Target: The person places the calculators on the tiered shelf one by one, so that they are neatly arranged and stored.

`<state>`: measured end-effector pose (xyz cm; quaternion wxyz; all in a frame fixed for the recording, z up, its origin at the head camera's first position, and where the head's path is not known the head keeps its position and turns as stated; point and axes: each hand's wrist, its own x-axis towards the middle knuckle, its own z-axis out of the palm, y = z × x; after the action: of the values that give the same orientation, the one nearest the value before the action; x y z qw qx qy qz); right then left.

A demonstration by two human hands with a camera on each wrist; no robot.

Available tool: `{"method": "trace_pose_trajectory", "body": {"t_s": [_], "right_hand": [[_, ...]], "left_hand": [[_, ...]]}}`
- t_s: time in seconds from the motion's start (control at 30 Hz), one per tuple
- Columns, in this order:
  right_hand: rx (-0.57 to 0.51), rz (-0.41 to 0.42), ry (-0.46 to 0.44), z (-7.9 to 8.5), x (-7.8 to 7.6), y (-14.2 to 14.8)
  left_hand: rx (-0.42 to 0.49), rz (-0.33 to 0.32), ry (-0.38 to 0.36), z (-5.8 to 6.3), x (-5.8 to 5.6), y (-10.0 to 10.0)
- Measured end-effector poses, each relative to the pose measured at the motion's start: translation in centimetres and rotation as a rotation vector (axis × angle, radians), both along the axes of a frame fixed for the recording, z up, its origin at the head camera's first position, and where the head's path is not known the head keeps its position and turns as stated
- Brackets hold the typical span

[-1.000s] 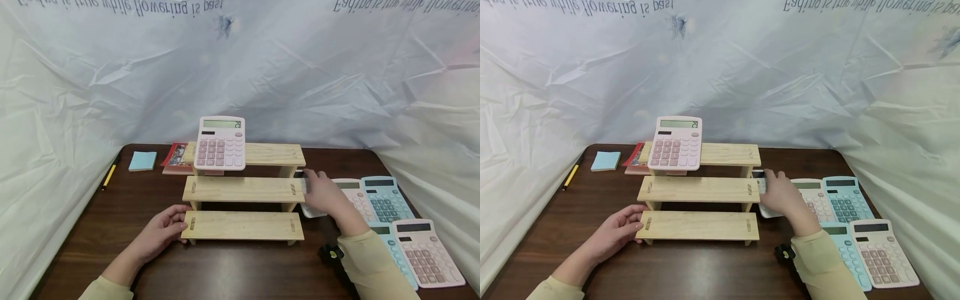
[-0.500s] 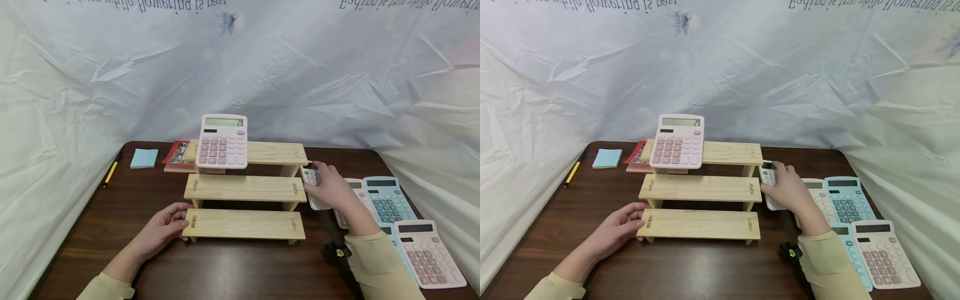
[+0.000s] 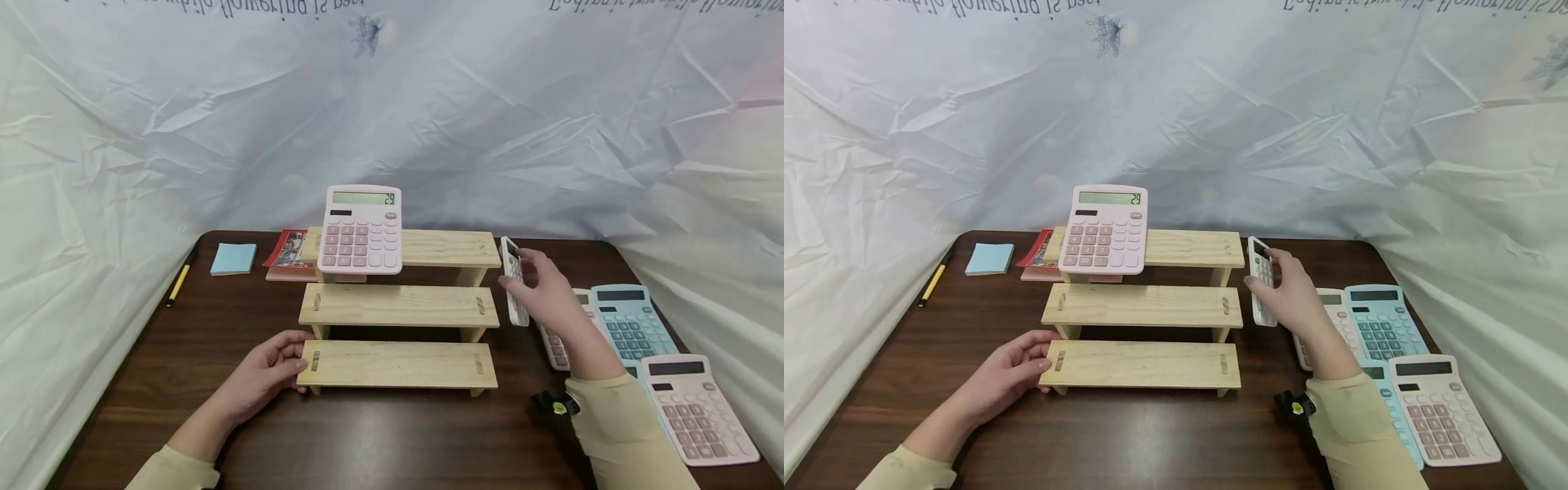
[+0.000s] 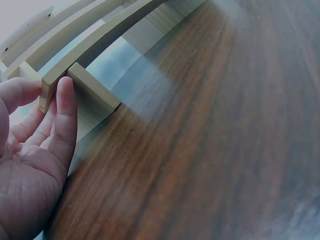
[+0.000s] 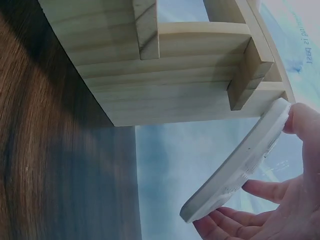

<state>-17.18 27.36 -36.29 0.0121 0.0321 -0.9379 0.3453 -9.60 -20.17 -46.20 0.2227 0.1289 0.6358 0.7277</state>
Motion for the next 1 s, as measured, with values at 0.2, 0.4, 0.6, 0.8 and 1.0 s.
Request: {"method": "trace_pose_trajectory", "body": {"t_s": [0.2,0.4,0.6,0.8,1.0], "right_hand": [[-0.091,-0.014,0.028,1.1,0.7,-0.4],[-0.135,-0.043,0.212,2.0,1.4,-1.5],[-0.075,-0.026,0.387,2.7,2.1,-3.2],[0.016,-0.011,0.481,3.5,2.1,-4.9],[0.146,-0.018,0.592,4.2,1.0,-6.5]], "left_hand": [[-0.003,0.002,-0.002,0.2,0.1,0.0],[-0.009,0.010,-0.003,0.3,0.1,0.1],[-0.016,0.010,-0.005,0.4,0.0,0.2],[-0.025,0.024,-0.014,0.3,0.0,0.1],[-0.013,0.015,0.002,0.3,0.1,0.1]]}}
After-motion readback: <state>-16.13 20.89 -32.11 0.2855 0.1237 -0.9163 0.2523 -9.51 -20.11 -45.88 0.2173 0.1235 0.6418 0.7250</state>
